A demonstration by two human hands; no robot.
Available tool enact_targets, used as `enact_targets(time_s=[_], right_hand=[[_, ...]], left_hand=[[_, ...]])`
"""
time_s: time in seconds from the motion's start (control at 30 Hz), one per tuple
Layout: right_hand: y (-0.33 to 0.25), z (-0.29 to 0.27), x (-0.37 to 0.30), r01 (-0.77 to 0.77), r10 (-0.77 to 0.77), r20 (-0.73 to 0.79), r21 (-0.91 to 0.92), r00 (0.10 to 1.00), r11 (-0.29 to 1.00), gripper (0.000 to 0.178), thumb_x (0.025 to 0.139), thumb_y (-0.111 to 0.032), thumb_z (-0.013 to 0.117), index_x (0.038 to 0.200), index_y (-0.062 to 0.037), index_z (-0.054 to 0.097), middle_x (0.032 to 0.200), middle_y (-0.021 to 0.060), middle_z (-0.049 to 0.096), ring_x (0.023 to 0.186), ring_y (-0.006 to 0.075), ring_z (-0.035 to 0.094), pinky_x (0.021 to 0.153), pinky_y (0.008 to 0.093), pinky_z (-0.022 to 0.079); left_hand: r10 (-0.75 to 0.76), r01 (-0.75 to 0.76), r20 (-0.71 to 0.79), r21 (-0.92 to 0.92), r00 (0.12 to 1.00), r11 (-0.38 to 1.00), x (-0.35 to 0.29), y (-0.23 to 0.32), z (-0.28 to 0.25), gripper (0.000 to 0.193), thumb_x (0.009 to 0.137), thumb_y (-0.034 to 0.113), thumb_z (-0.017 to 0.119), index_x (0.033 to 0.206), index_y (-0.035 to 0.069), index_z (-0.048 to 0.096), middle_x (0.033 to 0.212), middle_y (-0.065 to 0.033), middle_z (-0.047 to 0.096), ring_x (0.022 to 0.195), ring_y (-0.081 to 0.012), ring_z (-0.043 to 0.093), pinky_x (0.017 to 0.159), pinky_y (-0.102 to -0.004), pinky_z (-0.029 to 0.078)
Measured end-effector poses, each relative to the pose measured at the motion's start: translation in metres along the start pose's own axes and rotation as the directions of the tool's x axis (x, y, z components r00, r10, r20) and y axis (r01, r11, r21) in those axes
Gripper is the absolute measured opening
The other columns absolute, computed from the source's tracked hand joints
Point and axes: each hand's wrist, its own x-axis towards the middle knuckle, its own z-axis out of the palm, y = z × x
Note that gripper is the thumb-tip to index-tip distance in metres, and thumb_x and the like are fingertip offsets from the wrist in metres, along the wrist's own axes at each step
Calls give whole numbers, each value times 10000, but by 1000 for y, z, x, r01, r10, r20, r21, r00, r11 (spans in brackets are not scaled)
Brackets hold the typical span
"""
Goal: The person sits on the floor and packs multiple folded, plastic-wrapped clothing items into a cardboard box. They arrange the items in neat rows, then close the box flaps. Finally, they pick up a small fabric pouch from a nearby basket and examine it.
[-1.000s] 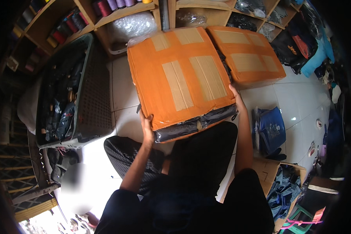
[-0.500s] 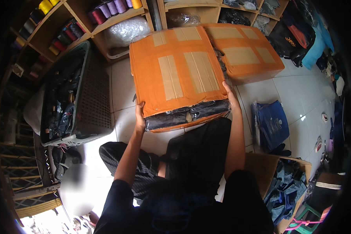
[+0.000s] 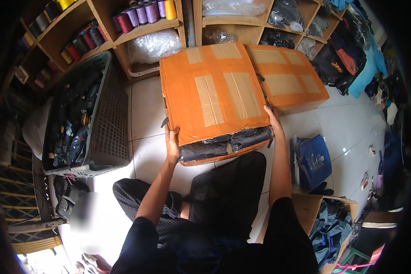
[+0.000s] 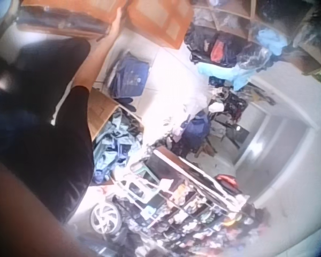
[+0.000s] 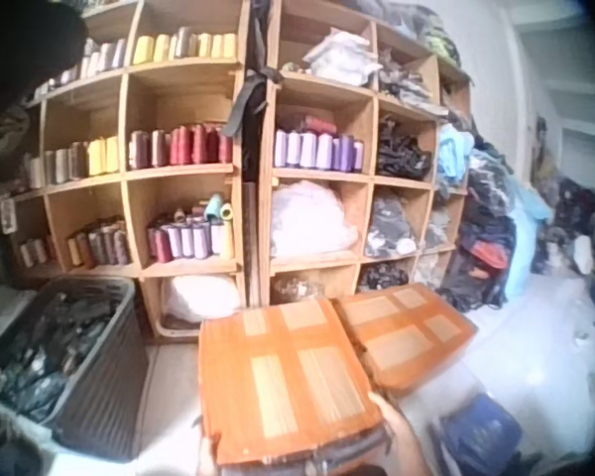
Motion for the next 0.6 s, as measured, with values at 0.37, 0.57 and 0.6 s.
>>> enact_targets(time_s=[0.37,0.57,0.6], right_hand=[[-110,9,-54,164,-211,-15,-577,977,800,627,911,-442,632,1341,0,516,1332,224,560,1221,317,550,1014,389,414],[-159,75,-109,429,-671,157,-865,725,260,381,911,-357,617,1147,-62,668,1263,130,605,1236,380,494,1102,502,308],[-171,90,-121,388,-695,189,-911,694,140,363,912,-347,618,1136,-66,674,1271,121,600,1239,373,491,1112,536,280]], left_hand=[[-55,114,-115,608,992,786,7,80,-12,1072,808,548,609,1504,-90,101,1557,-328,132,1459,-366,195,1173,-373,172],[272,-270,137,793,953,547,-6,146,12,658,919,412,575,1484,135,380,1587,-232,159,1449,-393,211,1167,-442,186],[340,-320,150,786,928,528,-11,153,19,491,937,337,568,1394,165,513,1572,-183,244,1416,-376,279,1153,-462,212]])
